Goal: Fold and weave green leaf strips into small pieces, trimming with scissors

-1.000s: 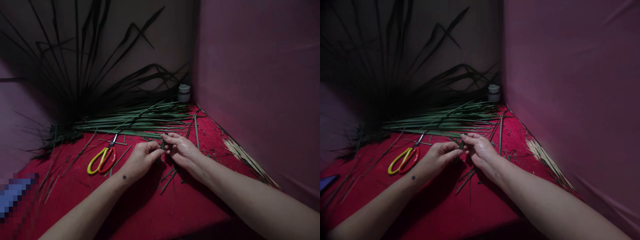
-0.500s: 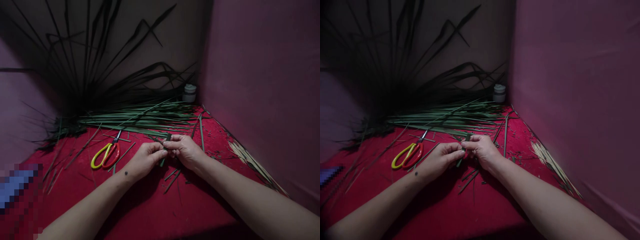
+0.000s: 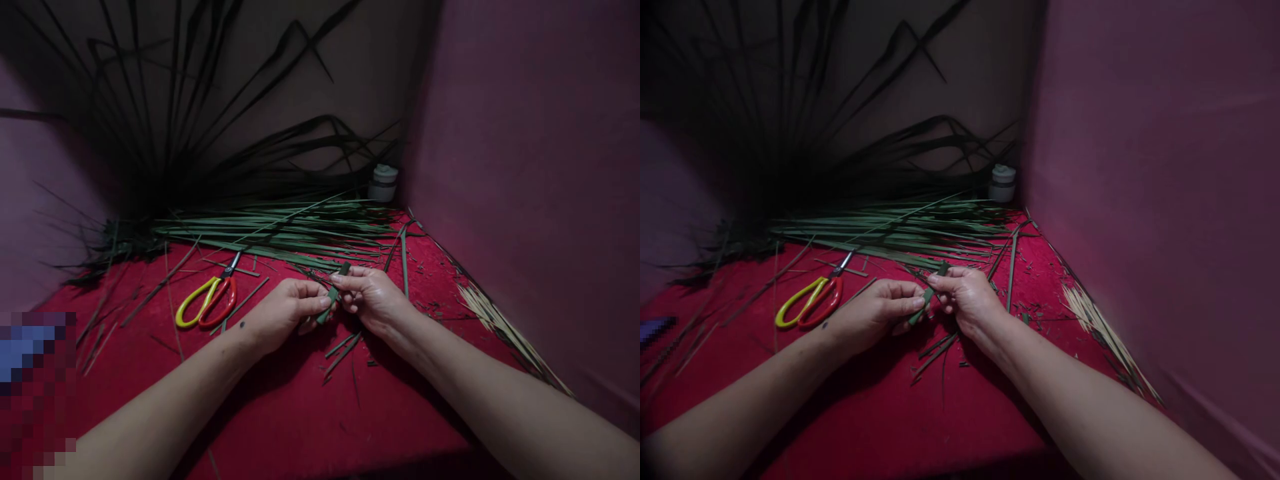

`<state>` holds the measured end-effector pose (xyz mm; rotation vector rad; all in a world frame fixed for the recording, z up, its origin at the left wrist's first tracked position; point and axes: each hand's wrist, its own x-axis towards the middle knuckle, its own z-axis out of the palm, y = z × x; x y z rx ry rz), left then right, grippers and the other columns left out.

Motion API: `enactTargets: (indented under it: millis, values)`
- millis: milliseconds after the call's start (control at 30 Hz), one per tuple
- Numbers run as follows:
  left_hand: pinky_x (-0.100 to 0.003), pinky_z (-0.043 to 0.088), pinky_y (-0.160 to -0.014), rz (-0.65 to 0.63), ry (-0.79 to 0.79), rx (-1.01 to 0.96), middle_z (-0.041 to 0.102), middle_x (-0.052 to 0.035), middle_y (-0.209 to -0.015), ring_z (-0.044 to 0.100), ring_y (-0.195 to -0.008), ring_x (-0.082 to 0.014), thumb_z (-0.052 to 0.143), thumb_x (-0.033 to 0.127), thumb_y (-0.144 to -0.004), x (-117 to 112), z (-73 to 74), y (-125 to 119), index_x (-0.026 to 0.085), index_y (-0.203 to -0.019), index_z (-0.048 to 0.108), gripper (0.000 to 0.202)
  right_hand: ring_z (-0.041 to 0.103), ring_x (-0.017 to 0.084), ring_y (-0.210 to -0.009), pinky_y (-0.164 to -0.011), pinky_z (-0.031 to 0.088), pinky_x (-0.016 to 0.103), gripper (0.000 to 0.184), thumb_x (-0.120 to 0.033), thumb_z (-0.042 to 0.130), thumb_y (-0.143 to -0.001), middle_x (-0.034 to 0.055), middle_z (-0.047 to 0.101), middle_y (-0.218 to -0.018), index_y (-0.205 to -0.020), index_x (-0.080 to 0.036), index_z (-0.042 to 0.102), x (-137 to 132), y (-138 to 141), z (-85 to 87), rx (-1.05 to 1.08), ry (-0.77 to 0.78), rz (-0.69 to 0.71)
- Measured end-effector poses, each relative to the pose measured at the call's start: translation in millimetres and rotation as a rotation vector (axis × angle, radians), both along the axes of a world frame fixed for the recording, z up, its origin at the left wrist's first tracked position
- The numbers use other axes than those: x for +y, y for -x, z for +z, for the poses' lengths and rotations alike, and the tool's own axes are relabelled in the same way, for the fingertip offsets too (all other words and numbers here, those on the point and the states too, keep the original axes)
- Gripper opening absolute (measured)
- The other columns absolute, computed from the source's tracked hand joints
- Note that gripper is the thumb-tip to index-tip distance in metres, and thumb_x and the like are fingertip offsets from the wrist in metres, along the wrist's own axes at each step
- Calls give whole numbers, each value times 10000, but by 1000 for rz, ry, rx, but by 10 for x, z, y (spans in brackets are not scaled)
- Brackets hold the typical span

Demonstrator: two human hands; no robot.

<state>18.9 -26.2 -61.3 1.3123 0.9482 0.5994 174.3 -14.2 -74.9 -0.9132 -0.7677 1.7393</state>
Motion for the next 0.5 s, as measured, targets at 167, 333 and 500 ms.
enactTargets:
  millis: [167, 333, 500]
  values:
    - [-208, 230, -427, 42, -9, 40, 452, 30, -508, 340, -437, -62, 593, 310, -723, 4, 20, -6, 129, -628, 542, 210, 402, 29, -363, -320, 253, 157, 251, -187, 751, -534, -67, 454, -439, -565, -140, 507, -1, -4, -13, 28, 18, 3]
    - [-204, 227, -430, 82, -28, 64, 488, 23, -556, 341, -449, -56, 584, 321, -722, -36, 72, -29, 120, -664, 570, 210, 464, 46, -401, -372, 312, 172, 216, -213, 741, -564, -48, 504, -491, -622, -131, 550, -27, 6, -1, 14, -54, 61]
    - [-194, 224, -428, 81, -40, 81, 510, 23, -615, 331, -456, -46, 564, 317, -731, -78, 90, -56, 113, -750, 596, 207, 468, 54, -414, -400, 308, 191, 173, -195, 723, -574, -27, 549, -519, -661, -123, 592, -56, 7, -7, -53, -171, 92]
